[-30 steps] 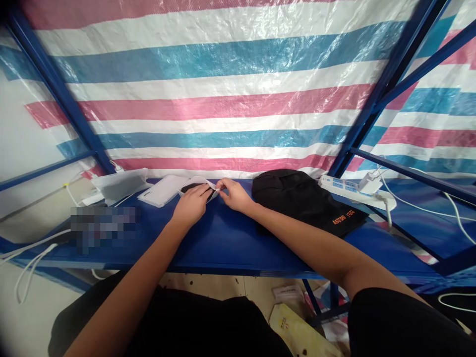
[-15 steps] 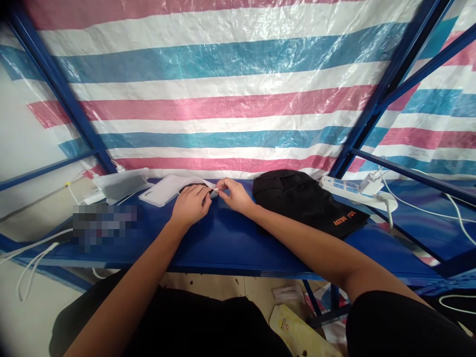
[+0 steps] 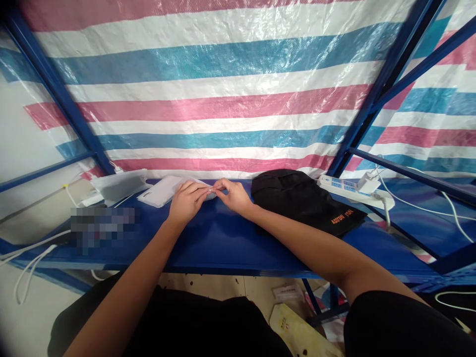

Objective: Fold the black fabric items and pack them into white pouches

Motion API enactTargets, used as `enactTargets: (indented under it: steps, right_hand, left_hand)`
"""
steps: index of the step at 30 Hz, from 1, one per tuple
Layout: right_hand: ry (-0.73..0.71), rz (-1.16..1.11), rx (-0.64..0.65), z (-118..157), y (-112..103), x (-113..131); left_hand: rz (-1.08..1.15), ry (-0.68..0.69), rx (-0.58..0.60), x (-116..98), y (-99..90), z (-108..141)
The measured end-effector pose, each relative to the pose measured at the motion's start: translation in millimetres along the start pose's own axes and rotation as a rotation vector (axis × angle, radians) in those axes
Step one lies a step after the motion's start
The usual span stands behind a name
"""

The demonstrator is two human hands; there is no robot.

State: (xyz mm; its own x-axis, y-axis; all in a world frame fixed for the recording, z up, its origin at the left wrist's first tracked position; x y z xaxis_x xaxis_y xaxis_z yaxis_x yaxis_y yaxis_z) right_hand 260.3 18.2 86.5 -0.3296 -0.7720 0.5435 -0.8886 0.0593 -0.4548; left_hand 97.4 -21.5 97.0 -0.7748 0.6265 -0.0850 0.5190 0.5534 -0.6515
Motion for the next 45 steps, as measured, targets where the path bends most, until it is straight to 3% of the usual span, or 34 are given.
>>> enactTargets:
  steps: [5, 13, 17, 21, 24, 29, 32, 34, 36, 38, 40, 42, 45]
  right_hand:
    - [0.036, -0.053, -0.080, -6, -6, -12]
    - [0.146, -0.079, -0.310, -8, -41, -53]
    - [0.214, -0.194, -0.364, -7, -45, -72]
    - [0.222, -0.296, -0.403, -8, -43, -75]
    - [0.242, -0.342, -0.359, -8, -36, -71]
    - [0.371, -0.404, -0.065, -8, -8, -70]
    - [0.379, -0.397, -0.114, -22, -15, -69]
    - [0.340, -0.368, -0.198, -42, -25, -64]
    - [0.278, -0.323, -0.248, -70, -29, -52]
    - [0.215, -0.298, -0.230, -102, -21, -37]
    - [0.164, -0.292, -0.202, -132, -3, -22]
    - [0.143, -0.298, -0.145, -158, 28, -10]
    - [0.152, -0.359, 0.020, -187, 95, 2]
  left_hand:
    - [-0.021, -0.084, -0.062, 17, -10.2, -1]
    - [-0.077, -0.246, -0.225, 67, -33.7, 8]
    - [0.018, -0.314, -0.209, 82, -29.4, 10]
    - [0.136, -0.450, -0.191, 95, -21.1, 13]
    - [0.296, -0.529, -0.182, 99, -17.4, 14]
    - [0.468, -0.612, -0.153, 102, -17.9, 14]
    - [0.353, -0.646, -0.173, 115, -23.2, 18]
    - [0.160, -0.712, -0.080, 128, -16.2, 24]
    - [-0.038, -0.800, 0.150, 140, 4.1, 34]
    - [-0.169, -0.813, 0.378, 142, 25.6, 45]
    - [-0.206, -0.742, 0.494, 131, 40.5, 48]
    - [-0.198, -0.647, 0.525, 116, 48.4, 45]
    - [-0.206, -0.581, 0.510, 102, 49.6, 40]
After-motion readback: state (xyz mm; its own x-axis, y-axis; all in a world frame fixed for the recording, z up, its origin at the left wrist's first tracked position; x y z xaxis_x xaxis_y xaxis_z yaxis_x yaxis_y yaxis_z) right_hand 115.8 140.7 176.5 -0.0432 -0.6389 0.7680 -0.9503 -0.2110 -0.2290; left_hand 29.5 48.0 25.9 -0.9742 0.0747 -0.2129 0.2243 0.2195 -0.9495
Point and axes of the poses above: each hand's wrist, its own z-axis away from the middle knuckle, its own y-axis out of the palm, x = y × z, the point moved 9 cm from there along -z, towards the middle knuckle, and after that the axes turned 7 degrees about -y, right-handed, at the moved point
